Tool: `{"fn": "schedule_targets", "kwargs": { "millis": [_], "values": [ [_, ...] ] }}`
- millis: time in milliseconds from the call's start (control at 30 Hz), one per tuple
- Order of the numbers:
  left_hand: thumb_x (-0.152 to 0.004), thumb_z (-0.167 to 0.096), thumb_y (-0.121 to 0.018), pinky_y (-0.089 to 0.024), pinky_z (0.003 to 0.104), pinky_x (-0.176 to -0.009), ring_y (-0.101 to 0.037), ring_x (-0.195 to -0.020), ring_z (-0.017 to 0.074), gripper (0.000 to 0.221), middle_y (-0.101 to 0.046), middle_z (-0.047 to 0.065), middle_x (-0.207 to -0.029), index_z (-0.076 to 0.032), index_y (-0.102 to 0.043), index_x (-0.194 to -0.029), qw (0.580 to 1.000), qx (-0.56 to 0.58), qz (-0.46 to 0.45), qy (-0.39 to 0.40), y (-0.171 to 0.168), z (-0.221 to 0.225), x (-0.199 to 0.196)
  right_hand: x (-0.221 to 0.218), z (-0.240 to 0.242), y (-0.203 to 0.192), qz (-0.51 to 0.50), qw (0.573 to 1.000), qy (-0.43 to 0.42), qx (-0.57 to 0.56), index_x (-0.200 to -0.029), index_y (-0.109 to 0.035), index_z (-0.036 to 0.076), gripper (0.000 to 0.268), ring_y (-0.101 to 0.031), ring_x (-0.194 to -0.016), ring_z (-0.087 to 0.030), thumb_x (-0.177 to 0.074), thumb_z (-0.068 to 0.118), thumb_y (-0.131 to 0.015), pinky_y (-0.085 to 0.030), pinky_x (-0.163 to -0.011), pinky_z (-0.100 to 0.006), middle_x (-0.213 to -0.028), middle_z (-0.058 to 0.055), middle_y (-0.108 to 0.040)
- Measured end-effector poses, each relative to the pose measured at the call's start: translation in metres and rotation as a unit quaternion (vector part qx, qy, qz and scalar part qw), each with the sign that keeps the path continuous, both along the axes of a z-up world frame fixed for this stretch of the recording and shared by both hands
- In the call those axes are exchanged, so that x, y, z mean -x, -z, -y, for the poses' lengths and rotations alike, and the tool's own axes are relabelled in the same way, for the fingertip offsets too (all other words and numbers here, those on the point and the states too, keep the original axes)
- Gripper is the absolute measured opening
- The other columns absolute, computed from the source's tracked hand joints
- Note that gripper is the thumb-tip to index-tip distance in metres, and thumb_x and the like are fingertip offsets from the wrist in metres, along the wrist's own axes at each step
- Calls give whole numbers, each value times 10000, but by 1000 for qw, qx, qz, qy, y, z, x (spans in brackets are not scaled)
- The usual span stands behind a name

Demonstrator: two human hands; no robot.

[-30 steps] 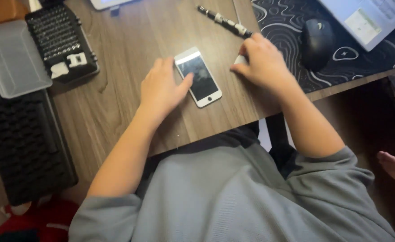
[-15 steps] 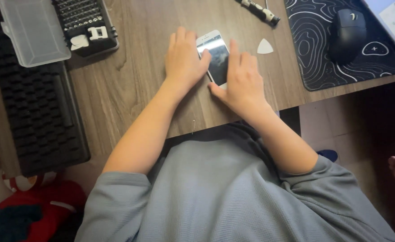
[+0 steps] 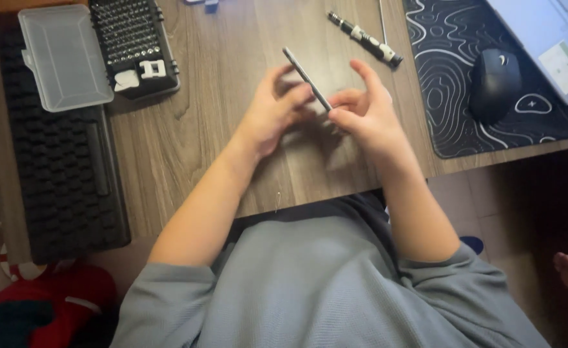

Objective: Using a plastic prying tool to carefully separate the screen assembly from the body of a smartphone for repair.

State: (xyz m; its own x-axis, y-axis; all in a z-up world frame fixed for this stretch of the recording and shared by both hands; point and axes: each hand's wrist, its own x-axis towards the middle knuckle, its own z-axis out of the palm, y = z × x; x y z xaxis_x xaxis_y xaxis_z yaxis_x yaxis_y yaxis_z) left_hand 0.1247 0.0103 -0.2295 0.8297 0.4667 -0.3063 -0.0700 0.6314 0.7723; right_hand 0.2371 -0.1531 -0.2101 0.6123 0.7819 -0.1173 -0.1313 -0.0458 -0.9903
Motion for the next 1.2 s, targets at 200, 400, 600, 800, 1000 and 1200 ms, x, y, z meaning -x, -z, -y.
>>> {"fn": "schedule_targets", "kwargs": {
  "millis": [200,400,600,800,1000,1200],
  "values": [
    [-877,-343,-857,-606,479,-948,-670,-1206,303,626,-665,212,-1273,-6,-564,-1316,989,-110,103,-16,9,14,22,27,-14,13,81,991,-36,-105,-1624,-177,137,1048,-666,-973,-109,-837,141,-869,-572,-753,-157,-1203,-128,-675],
    [-895,-266,-736,-623,443,-968,-744,-1015,276,594,-736,144,-1073,12,-539,-1382,985,31,120,-116,0,9,56,-23,20,10,464,882,58,59,-1372,-646,86,589,-565,-1089,-234,-874,337,-835,-544,-872,-310,-1244,-98,-564],
    [-878,-431,-646,-564,568,-1047,-706,-1113,380,772,-680,245,-1161,93,-490,-1422,986,-13,132,-104,-17,17,72,-23,44,23,555,806,170,118,-1227,-707,76,398,-510,-1107,-272,-905,289,-803,-477,-922,-353,-1188,-86,-563],
    [-881,-407,-680,-539,589,-1063,-682,-1156,426,789,-659,261,-1178,115,-453,-1427,987,-39,121,-96,-16,20,71,-31,47,60,637,705,129,284,-1245,-698,119,484,-476,-1102,-304,-897,448,-763,-416,-846,-423,-1199,-96,-561],
    [-869,-423,-673,-555,562,-1054,-672,-1171,453,808,-647,259,-1171,112,-448,-1432,986,-58,116,-109,-11,16,69,-36,46,22,582,784,161,140,-1136,-730,66,256,-518,-1026,-315,-904,173,-757,-422,-896,-403,-1076,-129,-619],
    [-852,-416,-753,-575,470,-1045,-716,-1118,383,679,-713,132,-1117,6,-555,-1346,986,-38,123,-103,-26,17,72,-189,113,-12,627,712,267,169,-1143,-682,-57,155,-525,-1048,-322,-1002,-28,-741,-422,-896,-429,-1093,-187,-613]
  ]
}}
